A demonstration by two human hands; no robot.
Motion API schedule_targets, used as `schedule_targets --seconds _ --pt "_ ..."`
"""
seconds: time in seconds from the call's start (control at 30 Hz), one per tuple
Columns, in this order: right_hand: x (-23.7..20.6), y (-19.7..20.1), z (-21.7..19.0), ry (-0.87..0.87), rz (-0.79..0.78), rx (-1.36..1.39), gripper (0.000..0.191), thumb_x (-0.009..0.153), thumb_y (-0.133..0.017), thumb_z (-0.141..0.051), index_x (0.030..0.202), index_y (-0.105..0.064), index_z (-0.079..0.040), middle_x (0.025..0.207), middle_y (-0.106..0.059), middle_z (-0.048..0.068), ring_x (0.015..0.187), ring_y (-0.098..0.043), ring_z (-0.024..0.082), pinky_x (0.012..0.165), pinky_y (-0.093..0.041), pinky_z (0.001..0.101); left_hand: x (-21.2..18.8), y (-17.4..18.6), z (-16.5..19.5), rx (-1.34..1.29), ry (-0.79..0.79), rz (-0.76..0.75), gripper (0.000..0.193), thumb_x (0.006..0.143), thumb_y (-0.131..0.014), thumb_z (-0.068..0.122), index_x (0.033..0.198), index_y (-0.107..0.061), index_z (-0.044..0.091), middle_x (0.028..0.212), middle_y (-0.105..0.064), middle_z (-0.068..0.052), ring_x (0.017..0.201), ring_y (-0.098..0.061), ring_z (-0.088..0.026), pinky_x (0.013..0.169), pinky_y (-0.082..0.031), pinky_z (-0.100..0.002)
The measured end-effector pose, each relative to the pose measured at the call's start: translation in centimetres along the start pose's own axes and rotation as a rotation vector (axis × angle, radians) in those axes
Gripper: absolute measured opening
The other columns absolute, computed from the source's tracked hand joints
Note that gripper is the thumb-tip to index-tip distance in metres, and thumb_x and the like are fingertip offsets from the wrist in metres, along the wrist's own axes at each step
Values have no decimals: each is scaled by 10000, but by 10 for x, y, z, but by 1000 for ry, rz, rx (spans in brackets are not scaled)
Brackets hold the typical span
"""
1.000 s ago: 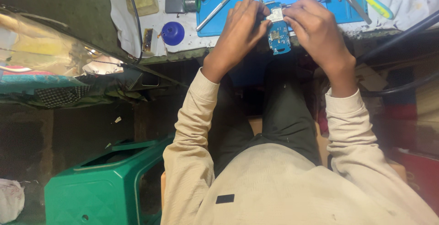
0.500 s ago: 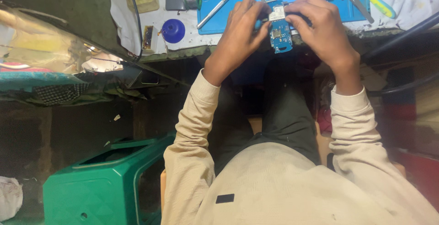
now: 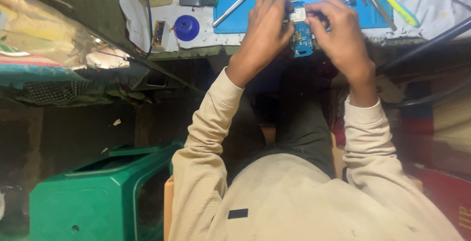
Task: The person sits at a repair bench and scrubs a blue phone motherboard clamped in a holder, applying liquid from a bottle and brushing it with a toothbrush. They then use a screwdriver on the board, reposition it in the clamp, and finally handle a phone handset.
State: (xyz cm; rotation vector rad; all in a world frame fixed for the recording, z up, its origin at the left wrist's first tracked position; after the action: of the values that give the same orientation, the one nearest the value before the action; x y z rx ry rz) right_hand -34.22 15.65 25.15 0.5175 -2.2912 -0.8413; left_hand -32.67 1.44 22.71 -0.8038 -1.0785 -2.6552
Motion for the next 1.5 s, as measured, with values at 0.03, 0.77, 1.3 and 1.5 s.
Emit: schedule_targets --seconds 0.03,0.77,1.3,1.5 --pt "-1 -1 1 1 9 -20 170 1058 -703 -14 1218 -701 44 1059 -678 174 880 -662 283 758 -504 370 1 -3 1 42 -2 -8 242 876 -734 106 1066 -597 48 1033 -598 -135 1003 -564 -354 838 -441 -469" --pt "43 -4 -32 399 -416 -377 290 966 -760 -234 1145 -704 -12 1094 -601 152 1094 -624 347 953 -492 449 -15 75 10 126 -141 167 292 986 -733 68 1243 -595 87 1147 -595 -77 1108 -566 -281 942 -415 -414" --pt "56 -5 -41 397 -617 -352 310 942 -747 -232 1127 -672 5 1088 -648 143 997 -658 337 860 -534 414 -25 90 -7 -20 -147 326 339 1005 -772 142 1276 -584 61 1122 -605 -66 1082 -562 -251 952 -430 -390" --pt "52 -6 -40 419 -633 -387 273 948 -738 -189 1168 -726 -27 1067 -660 138 943 -670 321 830 -537 412 -27 93 -6 -43 -145 342 370 1001 -779 131 1305 -577 69 1122 -608 -52 1088 -562 -251 968 -440 -394"
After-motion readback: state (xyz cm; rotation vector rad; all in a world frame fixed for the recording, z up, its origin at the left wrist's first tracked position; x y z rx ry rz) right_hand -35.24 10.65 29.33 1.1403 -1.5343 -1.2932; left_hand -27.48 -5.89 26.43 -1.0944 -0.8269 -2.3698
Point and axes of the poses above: each hand's wrist, its own x-axis towards the middle knuckle, its own y-axis out of the back of the hand, z = x × y, the point moved 10 cm from there along x, towards the middle knuckle
